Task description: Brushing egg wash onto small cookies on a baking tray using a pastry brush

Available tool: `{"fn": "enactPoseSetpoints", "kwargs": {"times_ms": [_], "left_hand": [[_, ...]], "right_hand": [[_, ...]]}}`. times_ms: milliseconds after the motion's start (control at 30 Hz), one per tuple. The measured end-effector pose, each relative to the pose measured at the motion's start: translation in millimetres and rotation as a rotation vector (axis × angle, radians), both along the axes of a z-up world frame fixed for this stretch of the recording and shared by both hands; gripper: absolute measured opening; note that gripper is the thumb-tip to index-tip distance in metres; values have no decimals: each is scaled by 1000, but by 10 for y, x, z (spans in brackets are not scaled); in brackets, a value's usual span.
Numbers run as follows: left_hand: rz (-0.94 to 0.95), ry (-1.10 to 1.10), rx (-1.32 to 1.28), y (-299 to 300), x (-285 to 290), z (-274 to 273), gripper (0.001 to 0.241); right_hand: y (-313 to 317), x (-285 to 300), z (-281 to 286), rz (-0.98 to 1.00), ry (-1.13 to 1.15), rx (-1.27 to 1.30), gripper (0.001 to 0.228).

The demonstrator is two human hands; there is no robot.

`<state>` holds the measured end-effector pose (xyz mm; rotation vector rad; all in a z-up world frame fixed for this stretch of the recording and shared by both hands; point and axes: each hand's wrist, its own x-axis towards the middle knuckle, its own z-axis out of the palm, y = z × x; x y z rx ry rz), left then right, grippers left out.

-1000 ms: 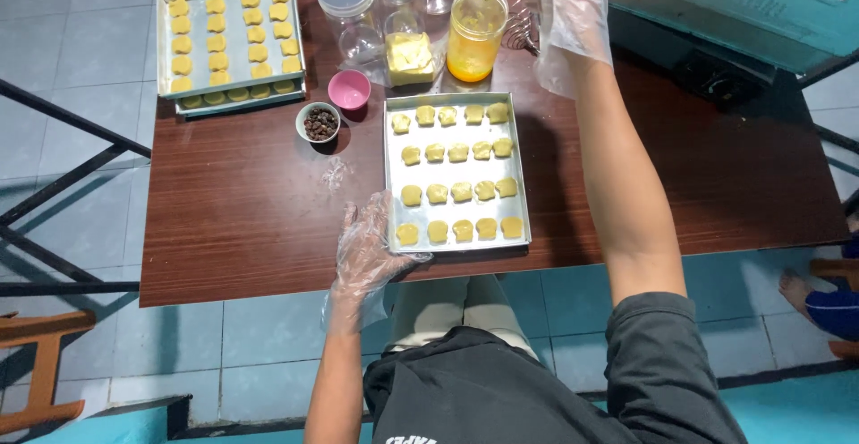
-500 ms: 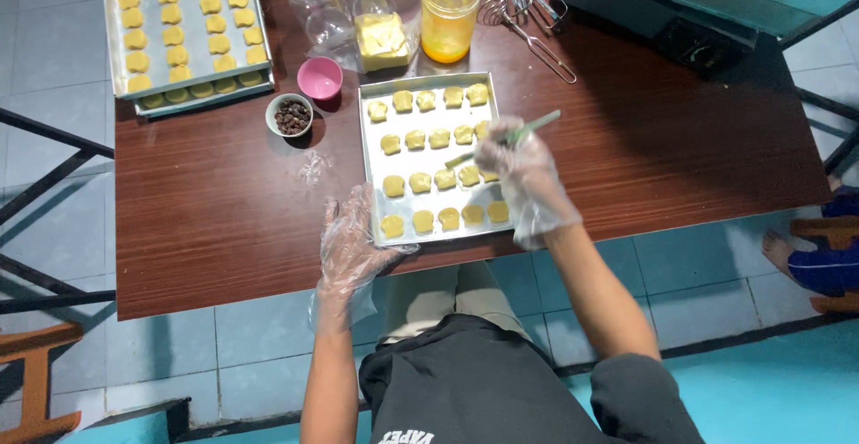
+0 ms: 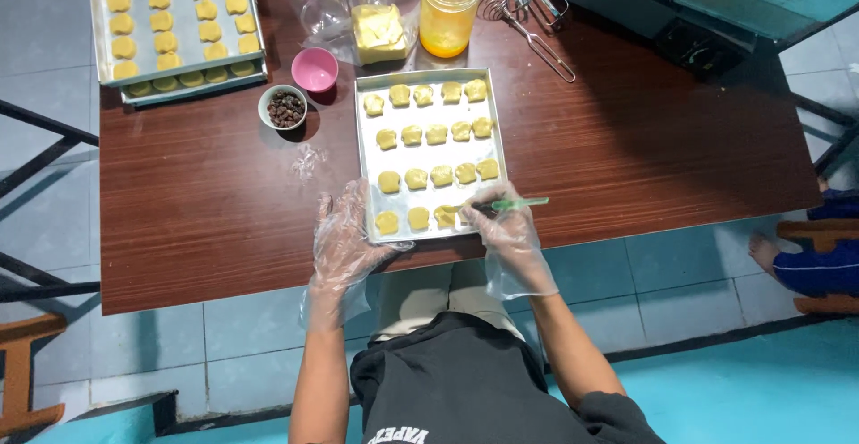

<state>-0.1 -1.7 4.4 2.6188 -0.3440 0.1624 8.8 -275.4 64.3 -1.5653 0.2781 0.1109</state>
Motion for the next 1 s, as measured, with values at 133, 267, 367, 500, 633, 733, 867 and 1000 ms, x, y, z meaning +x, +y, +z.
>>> {"fn": "enactPoseSetpoints", "kwargs": {"times_ms": [133,267,367,500,633,733,867,1000], "left_hand": [[1,9,-43,-15,5,58,118],[-9,-15,-15,-13,4,41,116],[2,-19,-45,-36,4,78,120],[19,-29,-38,-32,2,26,120],[20,13,-67,-53,2,88,123],[21,34,-60,-41,6,51,123],[37,14,-64,-44,14,66,125],[17,24,-80,-34,9,76,120]], "right_hand": [[-122,27,-609,213,-451,-197,17],[-43,-92,-262,344,-581,-269,8],[-77,-153,-190,462,-655,-450,10],[-204,-165,-130,544,-446,-247,19],[-164,-176,44,567,-456,-344,17],[-97,-166,143,614,-480,-481,12],[-139,-176,-189,636,-563,-646,10],[-243,-181,-576,470,-581,-407,15]]}}
